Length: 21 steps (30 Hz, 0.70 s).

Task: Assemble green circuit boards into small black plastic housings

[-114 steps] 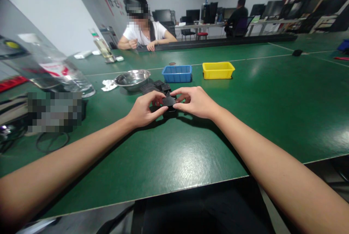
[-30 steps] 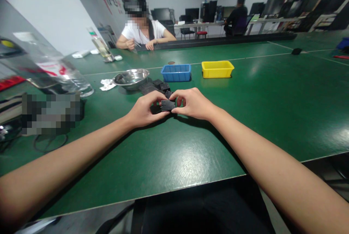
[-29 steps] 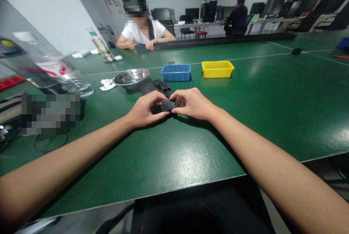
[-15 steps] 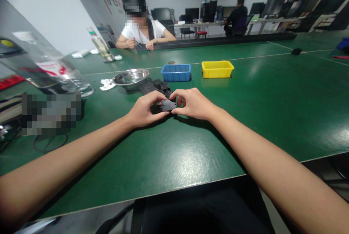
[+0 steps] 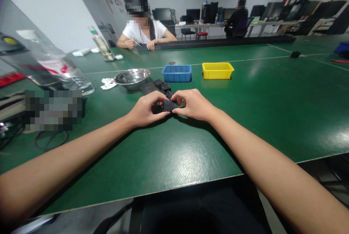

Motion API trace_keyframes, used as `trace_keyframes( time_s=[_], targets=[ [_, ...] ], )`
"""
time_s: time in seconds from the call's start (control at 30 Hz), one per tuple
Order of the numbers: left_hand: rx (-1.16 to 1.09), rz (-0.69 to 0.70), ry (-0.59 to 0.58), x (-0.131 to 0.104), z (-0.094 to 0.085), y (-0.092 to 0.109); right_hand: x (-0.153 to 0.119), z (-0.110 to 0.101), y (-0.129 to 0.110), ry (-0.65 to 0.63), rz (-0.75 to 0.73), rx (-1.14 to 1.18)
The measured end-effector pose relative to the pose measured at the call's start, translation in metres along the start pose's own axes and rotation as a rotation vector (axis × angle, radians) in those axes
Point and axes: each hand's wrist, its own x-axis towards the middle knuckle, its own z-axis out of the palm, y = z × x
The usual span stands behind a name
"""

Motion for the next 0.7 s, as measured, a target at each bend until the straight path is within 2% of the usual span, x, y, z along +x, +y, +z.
trace_keyframes(
  time_s=[0.27,0.7],
  targets=[
    [0.006,0.028,0.030,-0.0013,0.0010,-0.0002,-0.0008,-0.0037,-0.0008,-0.001,-0.039,-0.103],
    [0.010,0.017,0.020,-0.0012,0.0012,-0.0014,-0.0022,-0.0055,0.0000,0.006,0.017,-0.040]
  ],
)
